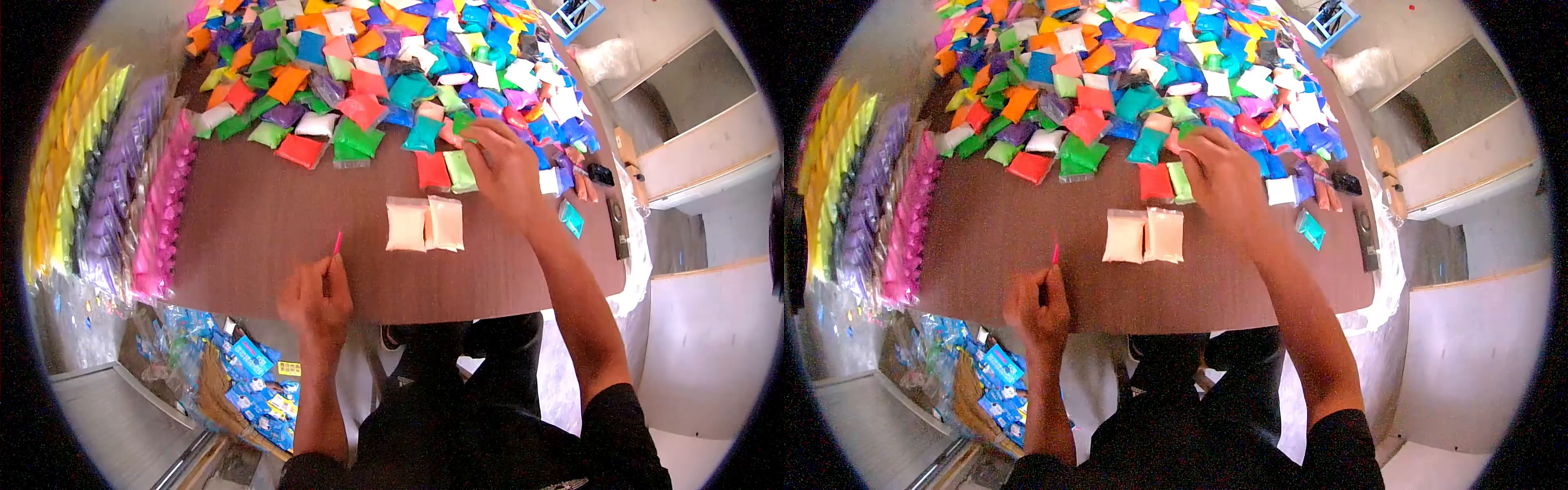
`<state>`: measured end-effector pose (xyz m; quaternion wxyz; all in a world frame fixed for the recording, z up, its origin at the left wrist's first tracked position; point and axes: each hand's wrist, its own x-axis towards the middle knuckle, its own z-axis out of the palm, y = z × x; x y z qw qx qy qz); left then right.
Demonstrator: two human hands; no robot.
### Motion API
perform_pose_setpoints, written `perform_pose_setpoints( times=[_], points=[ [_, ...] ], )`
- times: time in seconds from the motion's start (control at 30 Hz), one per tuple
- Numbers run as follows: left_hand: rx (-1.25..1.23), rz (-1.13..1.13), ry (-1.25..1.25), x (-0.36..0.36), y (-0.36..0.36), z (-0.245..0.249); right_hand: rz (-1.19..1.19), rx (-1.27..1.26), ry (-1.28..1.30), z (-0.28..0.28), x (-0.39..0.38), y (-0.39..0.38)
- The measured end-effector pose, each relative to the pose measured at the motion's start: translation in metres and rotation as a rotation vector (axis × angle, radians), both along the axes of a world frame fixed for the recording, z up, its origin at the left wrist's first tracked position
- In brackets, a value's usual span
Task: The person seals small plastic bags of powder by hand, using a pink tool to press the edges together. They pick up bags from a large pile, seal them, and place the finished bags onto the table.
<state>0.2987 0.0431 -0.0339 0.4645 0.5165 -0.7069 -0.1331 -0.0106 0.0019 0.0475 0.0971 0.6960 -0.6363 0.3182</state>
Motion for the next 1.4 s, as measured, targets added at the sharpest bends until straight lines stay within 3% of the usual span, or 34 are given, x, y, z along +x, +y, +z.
perform_pose_setpoints(
  times=[0.07, 0.2, 0.33, 0.43, 0.87, 0.97, 1.03, 1.2, 1.27, 1.33, 1.4],
  points=[
    [-0.005, -0.002, 0.004, 0.0, 0.0, 0.001, 0.013, 0.181, -0.012, 0.005, -0.005, -0.029],
    [0.011, 0.004, -0.018, -0.002, 0.001, 0.013, 0.045, 0.223, 0.099, -0.004, -0.018, -0.081],
    [0.087, -0.011, -0.02, -0.002, 0.002, 0.018, -0.044, 0.621, 0.216, 0.003, -0.018, -0.108],
    [0.081, -0.011, 0.046, -0.003, 0.002, 0.012, -0.009, 0.666, 0.182, -0.001, -0.023, -0.118],
    [0.036, 0.006, -0.013, -0.004, 0.002, 0.011, -0.011, 0.68, 0.139, 0.001, -0.029, -0.121],
    [0.01, 0.012, 0.002, -0.004, 0.002, 0.013, -0.055, 0.609, 0.103, 0.004, -0.027, -0.115],
    [0.0, 0.022, -0.006, -0.006, 0.002, 0.018, -0.077, 0.264, 0.049, 0.008, -0.029, -0.106],
    [-0.051, 0.026, -0.024, -0.005, 0.001, 0.018, -0.126, 0.242, -0.017, 0.042, -0.043, -0.056],
    [-0.058, 0.023, -0.041, -0.005, 0.0, 0.019, -0.016, 0.181, -0.423, 0.032, -0.058, -0.028],
    [-0.078, 0.026, -0.01, -0.005, 0.0, 0.016, -0.008, 0.155, -0.656, 0.015, -0.063, 0.007],
    [-0.091, 0.033, -0.01, -0.006, -0.001, 0.012, -0.176, 0.212, -0.752, 0.001, -0.061, 0.051]
  ],
)
